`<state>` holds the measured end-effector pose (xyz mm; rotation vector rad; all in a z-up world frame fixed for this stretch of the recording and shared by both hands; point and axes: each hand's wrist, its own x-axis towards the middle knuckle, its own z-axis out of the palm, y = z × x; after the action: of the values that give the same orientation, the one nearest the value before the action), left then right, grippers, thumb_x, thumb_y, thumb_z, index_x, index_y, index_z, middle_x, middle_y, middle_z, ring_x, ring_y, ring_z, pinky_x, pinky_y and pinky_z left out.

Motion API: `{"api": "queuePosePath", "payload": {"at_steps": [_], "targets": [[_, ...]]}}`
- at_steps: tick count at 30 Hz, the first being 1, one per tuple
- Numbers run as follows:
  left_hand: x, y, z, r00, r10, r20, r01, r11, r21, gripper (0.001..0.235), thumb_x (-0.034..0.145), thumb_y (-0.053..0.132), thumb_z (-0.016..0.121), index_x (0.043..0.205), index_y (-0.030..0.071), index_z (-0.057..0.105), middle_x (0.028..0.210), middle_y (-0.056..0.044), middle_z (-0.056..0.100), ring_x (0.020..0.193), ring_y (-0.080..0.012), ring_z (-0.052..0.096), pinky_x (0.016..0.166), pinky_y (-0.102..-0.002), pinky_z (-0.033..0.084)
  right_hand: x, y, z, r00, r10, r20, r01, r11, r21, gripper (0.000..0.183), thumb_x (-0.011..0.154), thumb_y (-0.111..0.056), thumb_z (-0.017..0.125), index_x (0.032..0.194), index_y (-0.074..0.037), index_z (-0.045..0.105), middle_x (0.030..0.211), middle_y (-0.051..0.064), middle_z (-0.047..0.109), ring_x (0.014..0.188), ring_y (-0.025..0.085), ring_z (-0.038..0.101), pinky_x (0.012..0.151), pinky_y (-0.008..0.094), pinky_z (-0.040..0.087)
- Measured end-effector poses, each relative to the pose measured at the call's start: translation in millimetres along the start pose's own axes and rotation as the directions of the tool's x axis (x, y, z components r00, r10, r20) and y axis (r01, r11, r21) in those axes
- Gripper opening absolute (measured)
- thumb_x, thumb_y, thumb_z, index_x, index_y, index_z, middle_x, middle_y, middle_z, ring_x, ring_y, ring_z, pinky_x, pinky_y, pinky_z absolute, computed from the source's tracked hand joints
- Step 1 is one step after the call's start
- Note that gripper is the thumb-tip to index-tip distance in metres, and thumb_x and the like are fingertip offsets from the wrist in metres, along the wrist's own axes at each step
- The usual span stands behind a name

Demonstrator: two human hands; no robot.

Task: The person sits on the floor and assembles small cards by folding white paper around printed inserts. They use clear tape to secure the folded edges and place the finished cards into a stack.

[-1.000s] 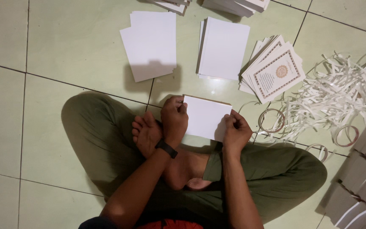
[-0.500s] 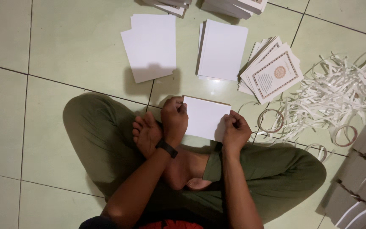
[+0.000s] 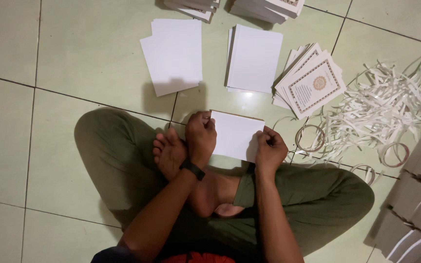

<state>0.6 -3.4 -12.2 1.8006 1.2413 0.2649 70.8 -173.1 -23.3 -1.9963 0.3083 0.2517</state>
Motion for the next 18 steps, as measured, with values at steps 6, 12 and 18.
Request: {"api": "queuePosePath", "payload": {"at_steps": [6,12,18], "targets": [[-1.8,-3.4,0.6,1.000,-0.010,-0.008,0.011,0.999,0.043,0.014,0.088,0.008,0.070,0.101,0.007,0.075,0.082,-0.013,0.070,0.087,-0.0367,0.072,0.078,-0.046,0.058,-4.4,-8.6,0.6,1.000,-0.006,-0.016,0.006,1.000,-0.030,0.019,0.091,-0.003,0.069,0.108,-0.003,0.079,0.084,0.016,0.071,0.079,0.016,0.062,0.070,0.034,0.054],[-4.3,2.5,-4.7,0.999,-0.042,0.016,0.041,0.997,0.058,0.015,0.090,0.011,0.068,0.104,0.011,0.070,0.086,-0.008,0.065,0.089,-0.0337,0.070,0.081,-0.046,0.056,-9.5,-8.2,2.3,0.998,-0.062,0.011,0.063,0.987,-0.149,0.024,0.093,-0.001,0.062,0.112,-0.002,0.077,0.090,0.021,0.072,0.085,0.028,0.068,0.076,0.041,0.055],[13.2,-21.2,19.6,0.996,-0.093,-0.006,0.093,0.996,-0.010,0.029,0.088,0.025,0.073,0.113,0.010,0.070,0.100,-0.011,0.066,0.102,-0.0336,0.070,0.086,-0.043,0.057,9.6,13.8,5.6,0.997,-0.064,0.030,0.069,0.978,-0.198,0.045,0.083,-0.023,0.088,0.121,-0.005,0.073,0.098,0.014,0.069,0.092,0.024,0.066,0.083,0.039,0.055]]}}
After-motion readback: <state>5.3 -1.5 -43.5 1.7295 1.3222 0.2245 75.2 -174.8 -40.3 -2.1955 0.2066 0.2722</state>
